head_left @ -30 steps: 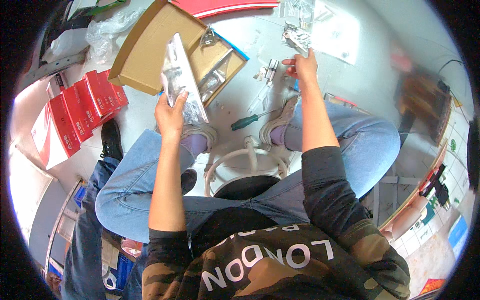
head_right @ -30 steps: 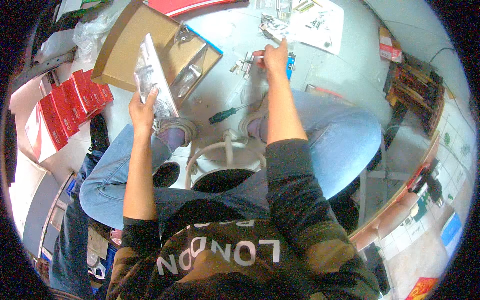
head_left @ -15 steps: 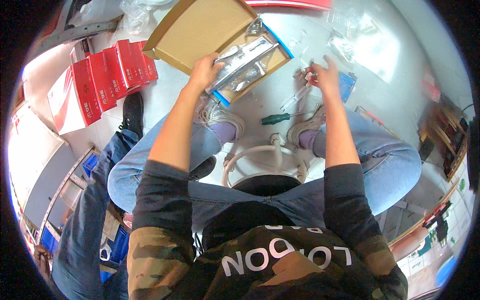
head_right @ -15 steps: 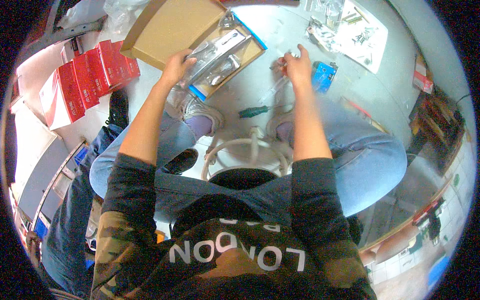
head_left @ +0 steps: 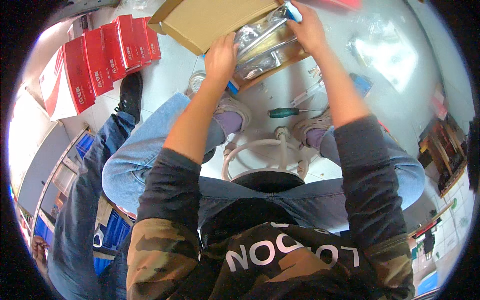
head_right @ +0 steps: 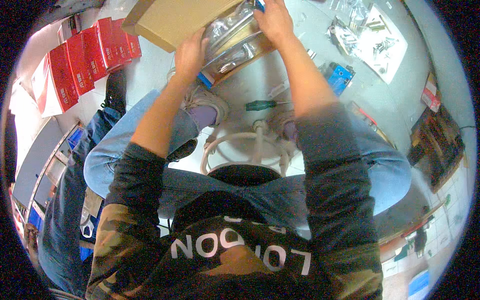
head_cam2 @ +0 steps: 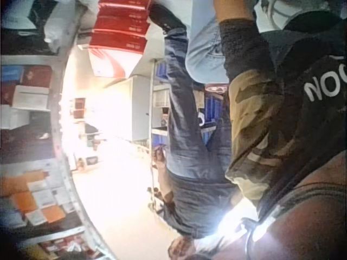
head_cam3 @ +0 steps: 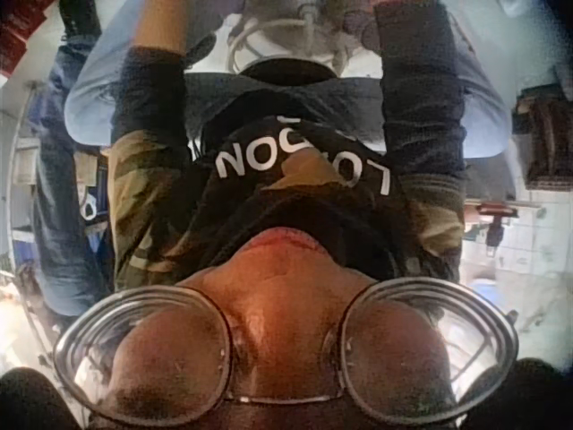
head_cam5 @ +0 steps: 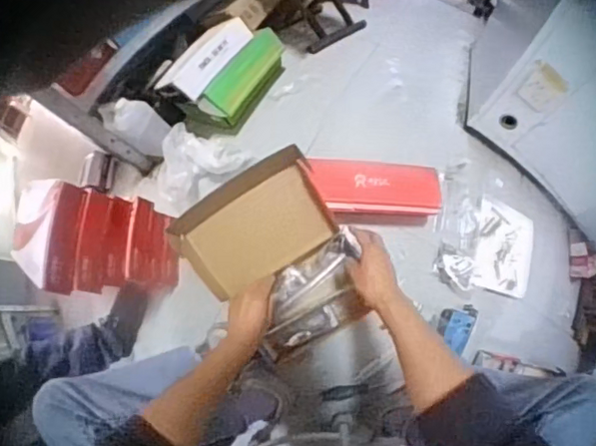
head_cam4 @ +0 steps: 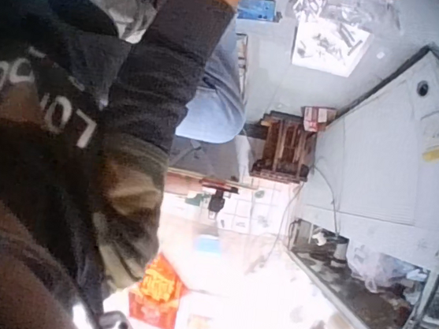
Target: The person assembles small metal lock components by hand, inserting pins and springs into a lock body. They then place the assembled parts into red and blue cardboard boxes, close the boxes, and stack them. A second person briefly hands over a plastic bag of parts.
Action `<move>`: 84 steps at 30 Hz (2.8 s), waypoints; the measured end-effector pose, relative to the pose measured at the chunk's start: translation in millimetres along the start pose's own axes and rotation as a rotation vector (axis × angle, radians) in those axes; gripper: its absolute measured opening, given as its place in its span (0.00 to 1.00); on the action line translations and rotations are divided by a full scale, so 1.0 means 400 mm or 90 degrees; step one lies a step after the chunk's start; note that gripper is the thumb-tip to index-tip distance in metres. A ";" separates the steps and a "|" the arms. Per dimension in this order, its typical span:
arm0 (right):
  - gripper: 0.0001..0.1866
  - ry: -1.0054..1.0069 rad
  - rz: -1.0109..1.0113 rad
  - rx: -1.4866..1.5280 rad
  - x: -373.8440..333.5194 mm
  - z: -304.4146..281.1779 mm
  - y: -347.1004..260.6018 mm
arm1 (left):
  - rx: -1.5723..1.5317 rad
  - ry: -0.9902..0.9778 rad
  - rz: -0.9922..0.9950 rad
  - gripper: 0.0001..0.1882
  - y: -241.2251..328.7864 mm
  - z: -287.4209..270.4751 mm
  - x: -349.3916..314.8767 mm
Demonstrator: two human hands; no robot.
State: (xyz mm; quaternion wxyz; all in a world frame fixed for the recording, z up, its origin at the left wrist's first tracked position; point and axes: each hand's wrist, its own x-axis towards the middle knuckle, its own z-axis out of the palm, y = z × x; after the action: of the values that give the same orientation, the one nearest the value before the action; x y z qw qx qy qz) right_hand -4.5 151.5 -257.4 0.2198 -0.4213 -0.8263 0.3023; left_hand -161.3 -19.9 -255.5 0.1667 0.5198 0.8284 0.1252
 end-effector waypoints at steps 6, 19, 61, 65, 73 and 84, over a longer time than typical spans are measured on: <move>0.22 -0.118 0.079 -0.013 0.039 0.036 -0.002 | 0.019 -0.170 -0.032 0.21 -0.030 -0.002 -0.069; 0.06 -0.138 -0.027 -0.086 -0.044 -0.002 -0.057 | -0.069 0.255 -0.278 0.13 -0.051 -0.038 -0.078; 0.31 -0.197 0.716 0.212 -0.237 -0.089 0.037 | -0.696 -0.252 -0.881 0.28 0.081 0.071 -0.272; 0.27 -0.240 0.569 0.262 -0.256 -0.065 0.115 | -0.798 -0.188 -0.843 0.22 0.066 0.117 -0.306; 0.26 -0.262 0.381 0.198 -0.263 -0.036 0.186 | -0.675 -0.090 -0.736 0.23 0.071 0.171 -0.317; 0.29 -0.289 0.404 0.188 -0.256 -0.042 0.163 | -1.096 -0.016 -0.801 0.31 0.085 0.125 -0.305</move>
State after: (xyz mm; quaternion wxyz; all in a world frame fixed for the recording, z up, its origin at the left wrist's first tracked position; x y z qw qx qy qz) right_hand 98.8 101.9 -301.1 -0.0136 -0.5418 -0.6306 0.5555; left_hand -63.8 -113.7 -270.3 0.5209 -0.2932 0.5789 0.5546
